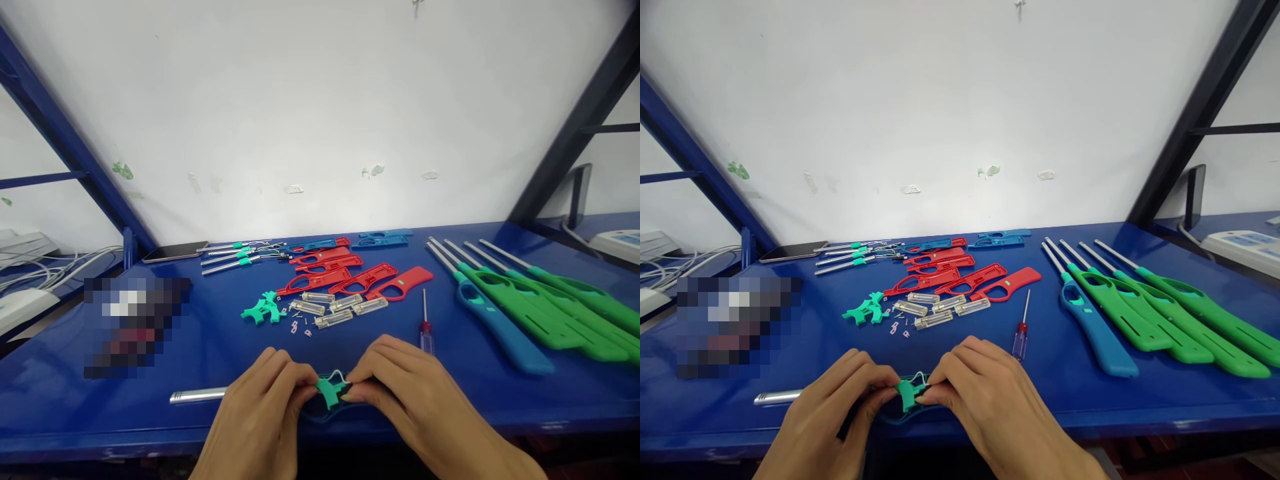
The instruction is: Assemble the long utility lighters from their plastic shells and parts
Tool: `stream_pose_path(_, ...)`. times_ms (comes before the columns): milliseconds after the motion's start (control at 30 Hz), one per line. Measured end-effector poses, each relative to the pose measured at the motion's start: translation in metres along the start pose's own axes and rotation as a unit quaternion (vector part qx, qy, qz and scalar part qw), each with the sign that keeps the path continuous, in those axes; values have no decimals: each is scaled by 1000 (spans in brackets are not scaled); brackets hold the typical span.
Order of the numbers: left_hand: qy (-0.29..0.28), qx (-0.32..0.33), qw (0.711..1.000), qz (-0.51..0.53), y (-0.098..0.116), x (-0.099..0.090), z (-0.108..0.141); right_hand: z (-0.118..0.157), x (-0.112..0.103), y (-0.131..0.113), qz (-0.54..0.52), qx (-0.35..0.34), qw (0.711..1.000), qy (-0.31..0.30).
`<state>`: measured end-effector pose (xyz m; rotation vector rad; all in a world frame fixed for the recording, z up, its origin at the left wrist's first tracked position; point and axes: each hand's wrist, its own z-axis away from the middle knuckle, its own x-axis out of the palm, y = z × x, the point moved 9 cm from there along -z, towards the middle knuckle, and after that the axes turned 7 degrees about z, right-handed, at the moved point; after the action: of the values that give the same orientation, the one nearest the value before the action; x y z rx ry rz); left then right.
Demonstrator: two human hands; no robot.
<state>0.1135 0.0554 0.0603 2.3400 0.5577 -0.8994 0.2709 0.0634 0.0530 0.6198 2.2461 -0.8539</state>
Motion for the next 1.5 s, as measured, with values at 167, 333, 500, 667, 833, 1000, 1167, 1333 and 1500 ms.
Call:
stream_pose_path(167,2,-14,1000,6,0,2,1,1,-1,1,1,3,1000,5)
stream_pose_path(333,12,12,1000,13,2,-2,2,1,-2,-2,1,-2,1000,10)
stream_pose_path(500,20,35,999,7,8,-6,-1,2,-4,-4,27,7,999,17)
stream_pose_path(667,15,38,999,-3,10,-7,-4,7,-5,-5,73,10,997,18)
stream_pose_path(833,17,35,999,9,9,-5,-4,8,6,-2,77,-1,997,-25)
stream_pose_path(1000,2,45,999,17,13,-2,-5,3,11,-2,36,-6,998,-45)
stream_pose_path(1167,-7,-8,1000,-5,4,-14,-2,1,9,-3,27,1,998,-55)
stream_pose_path(1333,-26,-34,999,-32,-5,-17,1,1,8,-3,29,4,998,-49)
stream_pose_path(1500,-41,-56,998,2,-13,-4,-1,1,7,-2,36,-3,999,-37)
